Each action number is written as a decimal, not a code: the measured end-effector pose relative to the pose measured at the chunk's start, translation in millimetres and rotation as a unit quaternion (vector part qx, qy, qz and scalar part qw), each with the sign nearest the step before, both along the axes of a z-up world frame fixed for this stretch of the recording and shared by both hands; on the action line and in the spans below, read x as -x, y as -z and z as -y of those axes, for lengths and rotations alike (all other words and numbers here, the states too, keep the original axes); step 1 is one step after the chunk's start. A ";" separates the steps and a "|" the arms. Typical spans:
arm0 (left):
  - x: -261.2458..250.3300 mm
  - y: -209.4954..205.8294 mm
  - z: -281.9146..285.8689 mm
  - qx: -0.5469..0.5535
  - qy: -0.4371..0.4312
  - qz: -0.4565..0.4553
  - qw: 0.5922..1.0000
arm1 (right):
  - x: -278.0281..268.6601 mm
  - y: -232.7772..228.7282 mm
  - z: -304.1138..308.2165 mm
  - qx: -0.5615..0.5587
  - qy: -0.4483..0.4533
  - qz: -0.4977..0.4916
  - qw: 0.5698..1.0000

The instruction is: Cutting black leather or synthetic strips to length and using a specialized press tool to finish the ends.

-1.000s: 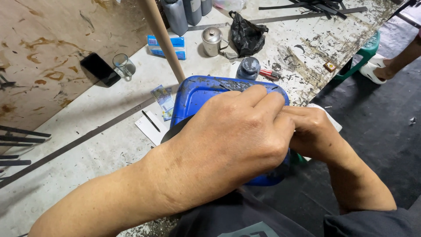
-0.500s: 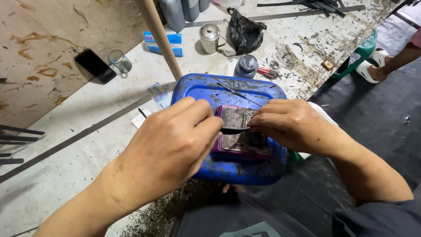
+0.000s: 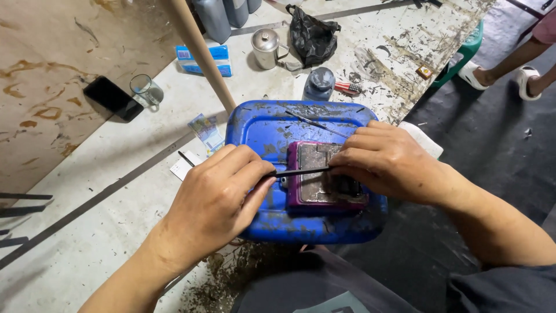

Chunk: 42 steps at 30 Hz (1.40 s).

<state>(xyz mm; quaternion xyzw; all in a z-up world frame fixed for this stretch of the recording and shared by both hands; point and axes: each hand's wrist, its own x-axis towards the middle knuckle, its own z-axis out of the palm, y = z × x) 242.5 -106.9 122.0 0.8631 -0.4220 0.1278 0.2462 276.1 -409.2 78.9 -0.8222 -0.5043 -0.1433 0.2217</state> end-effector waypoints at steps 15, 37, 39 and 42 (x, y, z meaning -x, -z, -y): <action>-6.4 23.8 8.4 0.023 0.008 -0.006 1.000 | 10.3 0.4 11.7 0.008 -0.001 -0.029 1.000; -16.1 40.3 53.3 0.018 0.045 0.000 0.999 | 26.0 -0.1 51.8 0.009 0.040 -0.008 0.999; -17.0 42.7 56.9 0.018 0.049 -0.017 0.998 | 27.6 -0.1 55.8 0.018 0.054 -0.002 0.998; -17.8 46.6 62.4 0.024 0.057 -0.013 0.998 | 29.2 6.7 65.6 0.032 0.070 0.006 0.997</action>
